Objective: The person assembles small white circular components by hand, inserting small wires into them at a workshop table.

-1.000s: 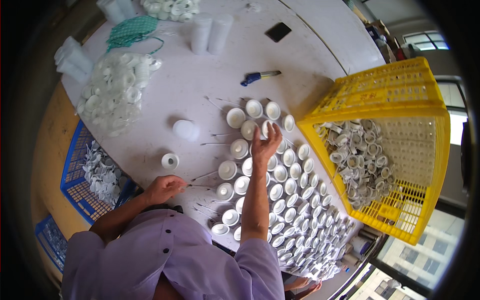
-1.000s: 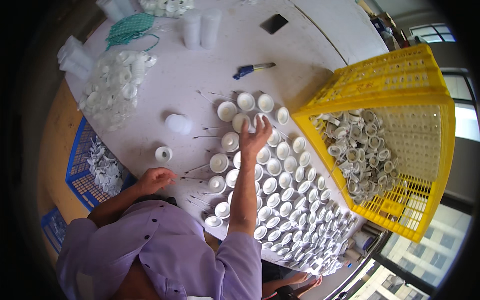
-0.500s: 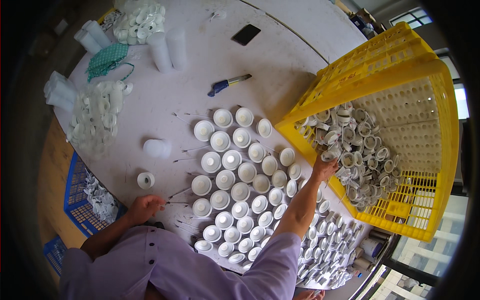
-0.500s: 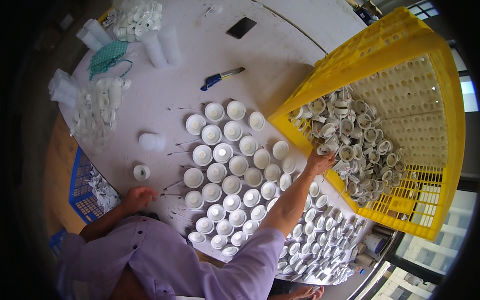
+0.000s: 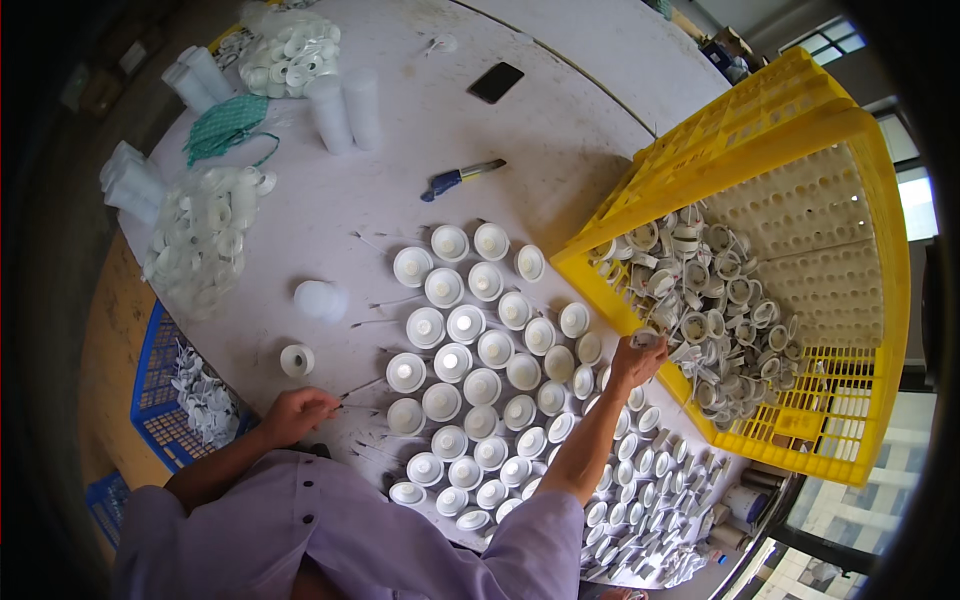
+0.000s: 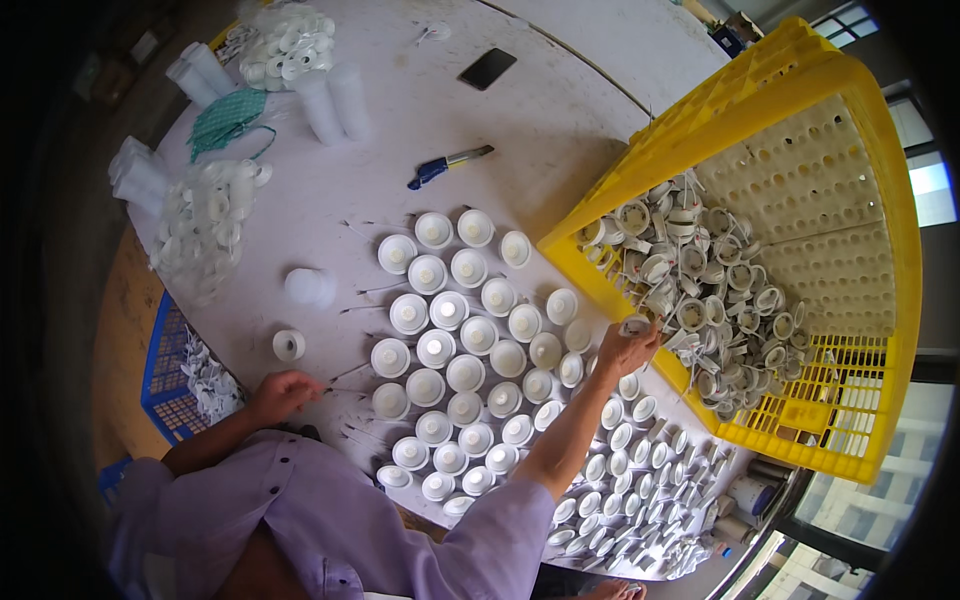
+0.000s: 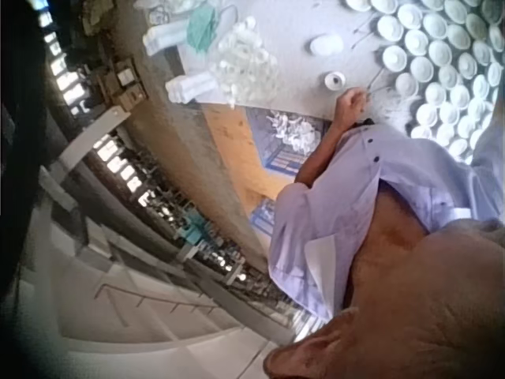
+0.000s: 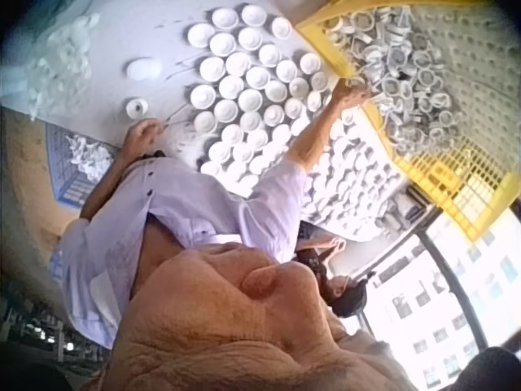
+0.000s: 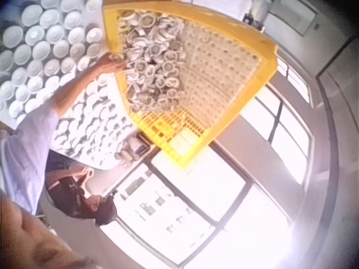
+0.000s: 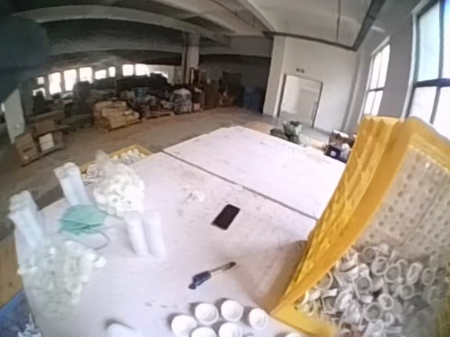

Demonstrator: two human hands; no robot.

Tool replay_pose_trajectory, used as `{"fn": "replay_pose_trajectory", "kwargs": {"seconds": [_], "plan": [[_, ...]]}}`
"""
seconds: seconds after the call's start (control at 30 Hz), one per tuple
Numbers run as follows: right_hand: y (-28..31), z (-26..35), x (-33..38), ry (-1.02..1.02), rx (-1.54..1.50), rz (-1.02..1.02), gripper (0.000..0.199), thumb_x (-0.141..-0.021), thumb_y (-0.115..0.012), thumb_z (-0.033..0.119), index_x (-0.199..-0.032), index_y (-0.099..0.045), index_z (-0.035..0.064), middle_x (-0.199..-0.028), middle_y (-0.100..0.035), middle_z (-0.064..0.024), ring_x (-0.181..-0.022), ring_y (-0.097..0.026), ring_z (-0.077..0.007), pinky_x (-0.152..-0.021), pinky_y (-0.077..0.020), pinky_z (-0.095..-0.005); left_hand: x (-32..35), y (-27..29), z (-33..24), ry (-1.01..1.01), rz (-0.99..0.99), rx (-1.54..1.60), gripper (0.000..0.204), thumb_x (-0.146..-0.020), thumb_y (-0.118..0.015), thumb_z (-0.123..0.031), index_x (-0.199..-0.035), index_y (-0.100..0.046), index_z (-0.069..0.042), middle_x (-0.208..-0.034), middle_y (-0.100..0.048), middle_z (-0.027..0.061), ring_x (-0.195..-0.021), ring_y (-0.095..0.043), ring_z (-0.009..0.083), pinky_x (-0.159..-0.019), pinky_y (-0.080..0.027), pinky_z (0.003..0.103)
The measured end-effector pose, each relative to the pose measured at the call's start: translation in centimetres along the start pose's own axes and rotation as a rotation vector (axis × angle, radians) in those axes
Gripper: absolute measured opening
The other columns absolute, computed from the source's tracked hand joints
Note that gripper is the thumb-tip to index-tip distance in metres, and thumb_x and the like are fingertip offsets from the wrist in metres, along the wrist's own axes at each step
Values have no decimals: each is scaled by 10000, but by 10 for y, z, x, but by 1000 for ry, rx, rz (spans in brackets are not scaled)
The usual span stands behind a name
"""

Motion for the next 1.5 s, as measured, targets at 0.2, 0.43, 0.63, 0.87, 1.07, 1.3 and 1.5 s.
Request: {"fn": "replay_pose_trajectory", "kwargs": {"seconds": [0.2,0.43,0.63,0.87,1.07,1.3,1.5], "plan": [[92,31,85,52,-459,-2,737,-694,-742,200,-1313,-410,-22,-1202,-462,-240,-1135,-430,-376,-982,-362,-445,7,-9,-21,-203,45,-18,192,-919,-536,-105,-1057,-583,19,-1034,-658,115,-943,-639,154,-643,-502,247],[222,220,174,472,-827,369,829,-588,-788,55,-1327,-413,40,-1242,-472,-185,-1077,-518,-345,-885,-441,-398,33,-41,-165,-873,48,-333,413,-829,-659,-152,-1201,-525,-32,-1308,-505,153,-1201,-499,282,-949,-432,387],[293,315,251,949,-921,684,900,-524,-783,0,-1337,-397,37,-1277,-500,-166,-1126,-493,-351,-947,-391,-424,71,-33,-186,-1075,64,-719,507,-847,-623,-395,-1200,-532,-42,-1315,-485,171,-1275,-406,315,-1015,-345,435],[303,328,287,880,-1049,706,918,-545,-796,-17,-1362,-382,41,-1317,-471,-182,-1241,-436,-332,-979,-406,-413,84,-11,-129,-593,440,-208,379,-839,-665,-254,-1085,-598,26,-908,-668,102,-837,-589,125,-741,-484,285],[284,334,320,760,-1013,708,938,-551,-818,-10,-1369,-361,32,-1279,-511,-159,-1146,-513,-305,-921,-445,-372,89,4,-96,-494,392,-61,274,-859,-601,-194,-1034,-591,17,-815,-652,78,-729,-659,136,-659,-494,283],[296,354,348,889,-942,565,919,-571,-810,-7,-1372,-361,34,-1177,-541,-175,-1067,-526,-347,-894,-444,-404,87,19,-63,-343,314,-25,244,-880,-547,-122,-1041,-567,59,-867,-650,116,-703,-662,153,-673,-500,269],[289,366,373,980,-831,544,876,-586,-814,35,-1354,-393,44,-1204,-534,-155,-1094,-516,-327,-917,-441,-400,71,28,-31,-355,206,62,275,-839,-449,-57,-1056,-555,75,-899,-650,163,-720,-680,197,-637,-528,301]]}}
Point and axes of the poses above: each hand's wrist, its own x-axis away from the middle knuckle, its own y-axis out of the back of the hand, z = x × y, the point moved 10 cm from there along -x, towards the middle knuckle
